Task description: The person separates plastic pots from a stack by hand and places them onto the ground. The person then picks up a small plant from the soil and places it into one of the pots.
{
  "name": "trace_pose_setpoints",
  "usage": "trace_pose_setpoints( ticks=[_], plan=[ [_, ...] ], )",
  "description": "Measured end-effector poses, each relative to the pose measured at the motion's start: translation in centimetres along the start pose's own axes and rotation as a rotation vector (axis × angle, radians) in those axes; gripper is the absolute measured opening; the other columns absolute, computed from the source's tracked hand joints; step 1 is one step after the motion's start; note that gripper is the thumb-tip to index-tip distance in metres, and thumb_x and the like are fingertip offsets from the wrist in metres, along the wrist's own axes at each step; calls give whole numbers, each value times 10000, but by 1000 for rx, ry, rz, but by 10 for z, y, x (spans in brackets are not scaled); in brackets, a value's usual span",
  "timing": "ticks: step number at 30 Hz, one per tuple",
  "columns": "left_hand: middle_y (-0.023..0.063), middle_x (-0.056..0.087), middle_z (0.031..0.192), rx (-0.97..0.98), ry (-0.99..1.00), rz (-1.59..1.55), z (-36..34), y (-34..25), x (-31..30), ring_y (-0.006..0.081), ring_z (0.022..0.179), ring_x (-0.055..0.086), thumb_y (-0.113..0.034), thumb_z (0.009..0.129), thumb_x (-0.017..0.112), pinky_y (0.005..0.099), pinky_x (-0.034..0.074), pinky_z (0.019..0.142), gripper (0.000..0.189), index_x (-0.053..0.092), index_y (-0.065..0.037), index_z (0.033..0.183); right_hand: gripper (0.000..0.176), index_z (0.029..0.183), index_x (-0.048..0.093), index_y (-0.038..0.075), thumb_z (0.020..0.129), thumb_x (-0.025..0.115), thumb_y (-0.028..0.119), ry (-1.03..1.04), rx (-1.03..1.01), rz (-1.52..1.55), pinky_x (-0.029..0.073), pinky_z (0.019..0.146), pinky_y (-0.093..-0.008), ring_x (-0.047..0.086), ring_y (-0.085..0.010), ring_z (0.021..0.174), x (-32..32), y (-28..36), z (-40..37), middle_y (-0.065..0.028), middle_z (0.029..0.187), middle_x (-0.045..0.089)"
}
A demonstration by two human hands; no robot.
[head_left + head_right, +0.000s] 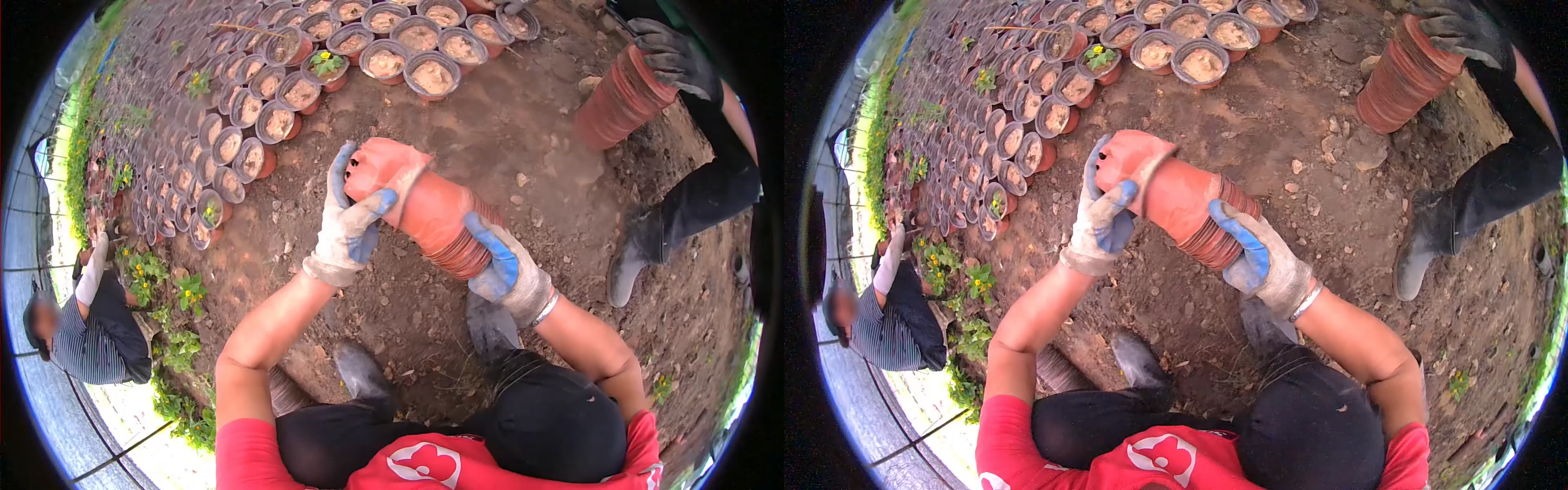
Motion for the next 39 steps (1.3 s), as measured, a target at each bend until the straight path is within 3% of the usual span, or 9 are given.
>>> trace_pose_setpoints(
  ticks=[5,9,11,15,17,30,32,36,39],
  plan=[
    [37,486,1398,-152,-24,-53,-11,17,13,228,1299,463,-192,860,708,420,381,1097,655,377,-138,1423,639,1348,493,38,744,700,25,-77,665,692,412,1058,-430,553,-348,1206,17,-23,0,-149,1294,571],
    [113,534,1324,-92,71,-17,-6,-3,21,222,1234,518,-36,772,742,382,451,1019,757,352,-77,1420,647,1358,488,41,744,694,31,-187,312,819,411,1055,-431,555,-338,1204,-1,23,22,-154,1289,574],
    [116,545,1308,233,105,365,-7,-26,35,224,1213,528,-38,698,812,385,446,1024,866,344,-57,1426,563,1363,472,31,831,655,56,14,-75,-296,425,1049,-414,559,-287,1211,-9,23,14,-136,1302,574],
    [105,559,1287,23,115,349,-12,-1,16,219,1191,540,-21,651,849,384,454,1017,912,357,-42,1419,477,1370,451,20,914,582,63,50,37,-152,439,1044,-387,563,-240,1205,3,11,9,-111,1319,566],
    [96,574,1264,-191,195,108,-26,13,18,215,1160,562,-15,673,842,380,476,992,847,396,-34,1393,450,1372,437,4,940,552,55,-241,740,1605,454,1034,-376,563,-217,1196,19,19,22,-99,1313,564],
    [53,607,1195,-390,138,221,-43,39,18,159,1066,589,-72,781,775,327,498,873,623,471,-55,1325,344,1215,554,-20,885,634,35,-233,641,1293,530,909,-325,640,-189,1048,8,24,33,-103,1144,643],
    [55,571,1269,-425,173,257,-38,41,15,182,1163,557,-104,783,763,349,464,961,689,418,-69,1378,369,1224,551,-12,874,654,43,-101,151,335,529,903,-312,646,-169,1025,-5,29,30,-79,1136,643],
    [129,544,1267,-275,315,702,-11,47,-8,223,1134,553,-132,762,789,362,479,929,696,445,-46,1362,366,1211,565,-5,867,670,60,-155,71,65,526,893,-304,650,-153,992,-19,16,29,-54,1107,652],
    [240,372,1417,171,466,1413,20,27,-11,392,1341,345,-255,701,785,461,287,1125,878,344,-58,1434,367,1120,650,82,756,676,44,-520,841,978,471,938,-437,609,-395,1059,-26,-16,14,-187,1096,636]
  ],
)
Point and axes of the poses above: each hand's wrist, its own z-axis towards the middle knuckle, its own x-axis out of the palm, y = z × x, the point moved 4 cm from there along z, towards the middle knuckle
